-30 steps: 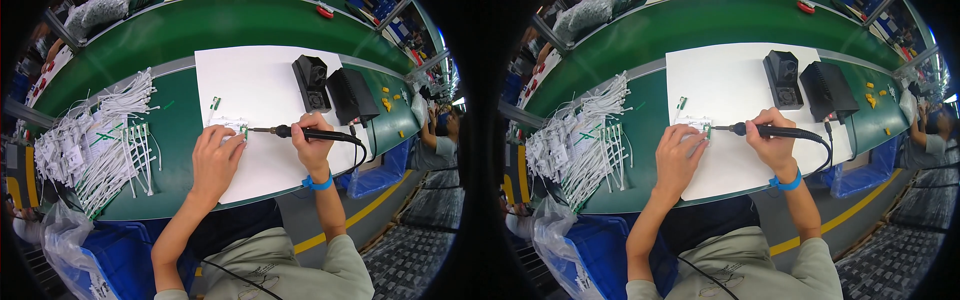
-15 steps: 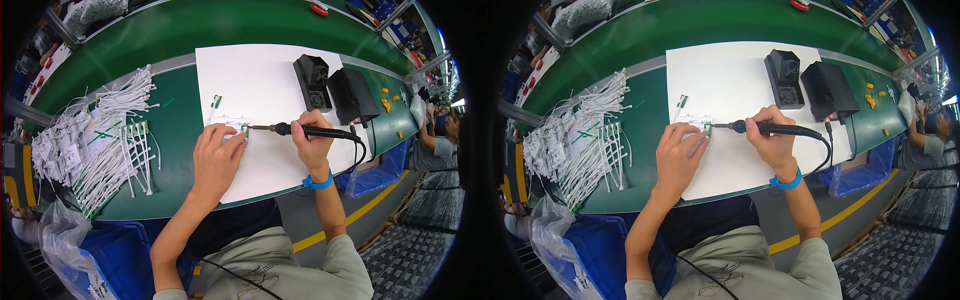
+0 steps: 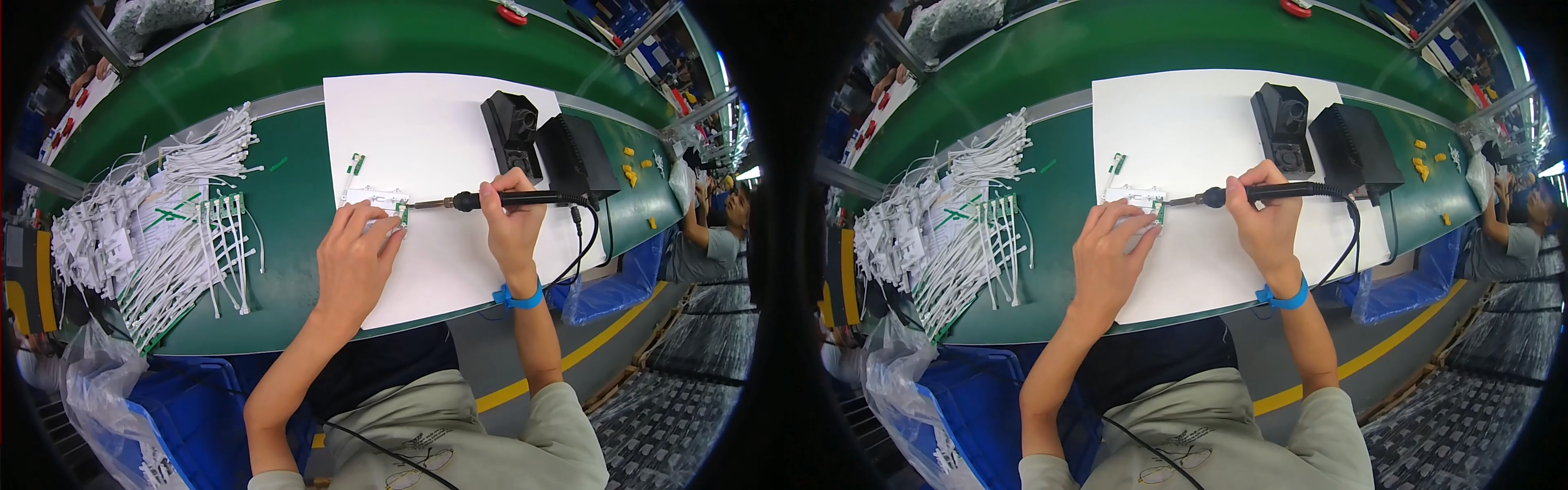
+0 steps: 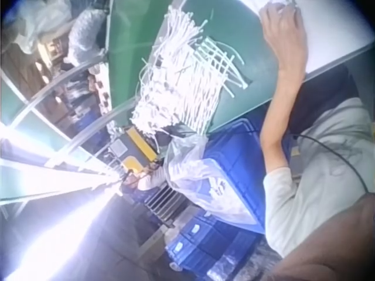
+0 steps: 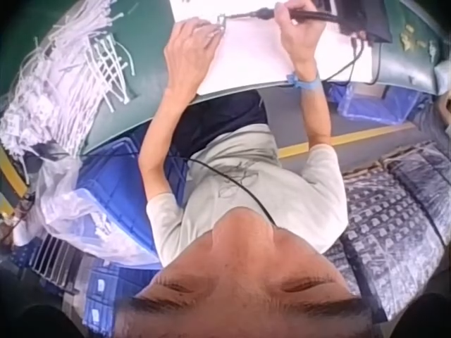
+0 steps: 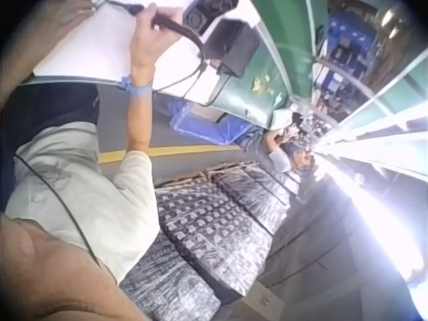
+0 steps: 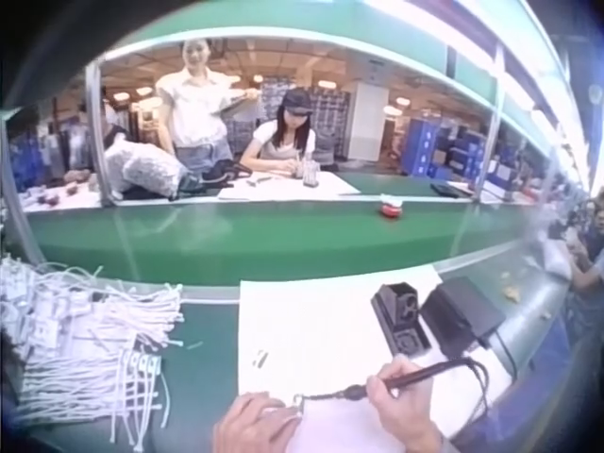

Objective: Soldering wires onto a small electronic circuit board component at an assembly line workstation.

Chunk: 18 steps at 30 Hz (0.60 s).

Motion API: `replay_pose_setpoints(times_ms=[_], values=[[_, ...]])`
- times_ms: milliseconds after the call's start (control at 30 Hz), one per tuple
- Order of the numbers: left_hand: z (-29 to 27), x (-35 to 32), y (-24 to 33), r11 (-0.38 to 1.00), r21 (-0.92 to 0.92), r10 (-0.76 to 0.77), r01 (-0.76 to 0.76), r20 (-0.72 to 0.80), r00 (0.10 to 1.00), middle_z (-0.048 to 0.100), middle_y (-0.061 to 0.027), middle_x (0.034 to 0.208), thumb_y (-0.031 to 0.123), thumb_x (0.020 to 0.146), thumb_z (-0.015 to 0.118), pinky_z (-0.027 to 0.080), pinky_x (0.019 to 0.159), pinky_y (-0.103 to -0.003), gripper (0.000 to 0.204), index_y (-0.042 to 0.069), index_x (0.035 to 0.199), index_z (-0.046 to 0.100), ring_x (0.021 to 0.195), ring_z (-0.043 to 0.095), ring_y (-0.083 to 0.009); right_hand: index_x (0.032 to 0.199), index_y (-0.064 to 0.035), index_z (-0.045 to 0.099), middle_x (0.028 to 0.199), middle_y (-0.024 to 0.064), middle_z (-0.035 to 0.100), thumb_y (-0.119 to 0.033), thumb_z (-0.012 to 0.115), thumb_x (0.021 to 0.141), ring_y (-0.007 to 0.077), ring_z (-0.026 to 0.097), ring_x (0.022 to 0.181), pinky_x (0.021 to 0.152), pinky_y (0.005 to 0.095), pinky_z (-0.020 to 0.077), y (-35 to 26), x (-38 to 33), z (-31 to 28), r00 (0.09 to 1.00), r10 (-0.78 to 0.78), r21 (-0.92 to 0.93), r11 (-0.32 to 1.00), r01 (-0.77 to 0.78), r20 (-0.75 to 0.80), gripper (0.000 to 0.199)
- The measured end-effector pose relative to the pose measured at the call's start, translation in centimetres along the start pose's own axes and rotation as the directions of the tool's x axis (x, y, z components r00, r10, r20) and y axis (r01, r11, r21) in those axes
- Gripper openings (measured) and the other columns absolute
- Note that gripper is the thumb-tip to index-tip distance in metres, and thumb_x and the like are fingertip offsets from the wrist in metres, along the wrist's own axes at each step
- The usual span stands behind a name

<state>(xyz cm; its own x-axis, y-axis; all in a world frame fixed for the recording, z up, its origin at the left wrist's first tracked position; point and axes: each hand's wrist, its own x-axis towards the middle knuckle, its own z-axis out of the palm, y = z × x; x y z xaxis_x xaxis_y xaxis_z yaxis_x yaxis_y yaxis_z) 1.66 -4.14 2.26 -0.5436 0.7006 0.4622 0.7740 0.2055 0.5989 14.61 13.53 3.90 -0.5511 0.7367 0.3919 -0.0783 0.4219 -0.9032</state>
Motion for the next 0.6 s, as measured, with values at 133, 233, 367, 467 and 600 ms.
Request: replay_pose_setpoints(times_ms=[133,233,367,467,600], values=[[-0.1,0.1,0.3,1.000,-0.007,-0.025,0.025,0.008,1.000,0.071,-0.0077,0.100,0.007,0.078,0.081,0.054,0.085,-0.040,0.016,0.005,0.093,0.078,0.104,0.066,-0.0305,0.081,-0.0038,0.055,0.070,-0.0006,0.055,-0.004,0.071,0.092,0.0038,0.048,0.064,0.058,0.0207,0.0369,0.5,-0.3,-0.5,0.985,-0.111,0.000,0.994,0.112,-0.130,0.018],[-0.1,-0.1,0.3,0.999,-0.008,-0.031,0.031,0.003,1.000,0.071,-0.0087,0.100,0.007,0.079,0.081,0.054,0.085,-0.041,0.015,0.004,0.093,0.077,0.105,0.066,-0.0312,0.082,-0.0043,0.053,0.070,0.0006,0.055,-0.002,0.070,0.091,0.0039,0.046,0.064,0.059,0.0208,0.0356,1.1,-0.6,-1.3,0.967,-0.150,0.099,0.980,0.173,-0.207,0.019],[0.3,0.3,-0.5,1.000,-0.009,-0.013,0.013,-0.008,1.000,0.071,-0.0095,0.102,0.007,0.078,0.082,0.054,0.086,-0.041,0.018,0.003,0.095,0.077,0.108,0.067,-0.0318,0.081,-0.0038,0.051,0.067,0.0004,0.054,0.000,0.069,0.090,0.0038,0.044,0.061,0.056,0.0211,0.0328,0.9,-0.8,-1.1,0.973,-0.177,0.085,0.978,0.190,-0.148,0.020],[-0.4,0.9,-1.1,1.000,-0.021,-0.009,0.010,0.046,0.999,0.072,-0.0096,0.104,0.006,0.078,0.082,0.054,0.087,-0.040,0.020,0.003,0.097,0.076,0.109,0.067,-0.0314,0.080,-0.0033,0.051,0.063,0.0002,0.053,0.001,0.070,0.089,0.0039,0.043,0.057,0.053,0.0216,0.0314,1.0,-0.7,-0.9,0.976,-0.199,0.075,0.976,0.205,-0.085,0.021],[-1.4,1.1,-1.7,0.995,-0.096,0.020,-0.006,0.146,0.989,0.072,-0.0093,0.104,0.004,0.078,0.081,0.054,0.089,-0.040,0.022,0.002,0.099,0.076,0.109,0.067,-0.0304,0.077,-0.0025,0.052,0.059,0.0022,0.053,0.001,0.071,0.086,0.0056,0.043,0.052,0.049,0.0230,0.0311,1.0,-1.0,-1.0,0.970,-0.241,0.060,0.969,0.240,0.022,0.021]])
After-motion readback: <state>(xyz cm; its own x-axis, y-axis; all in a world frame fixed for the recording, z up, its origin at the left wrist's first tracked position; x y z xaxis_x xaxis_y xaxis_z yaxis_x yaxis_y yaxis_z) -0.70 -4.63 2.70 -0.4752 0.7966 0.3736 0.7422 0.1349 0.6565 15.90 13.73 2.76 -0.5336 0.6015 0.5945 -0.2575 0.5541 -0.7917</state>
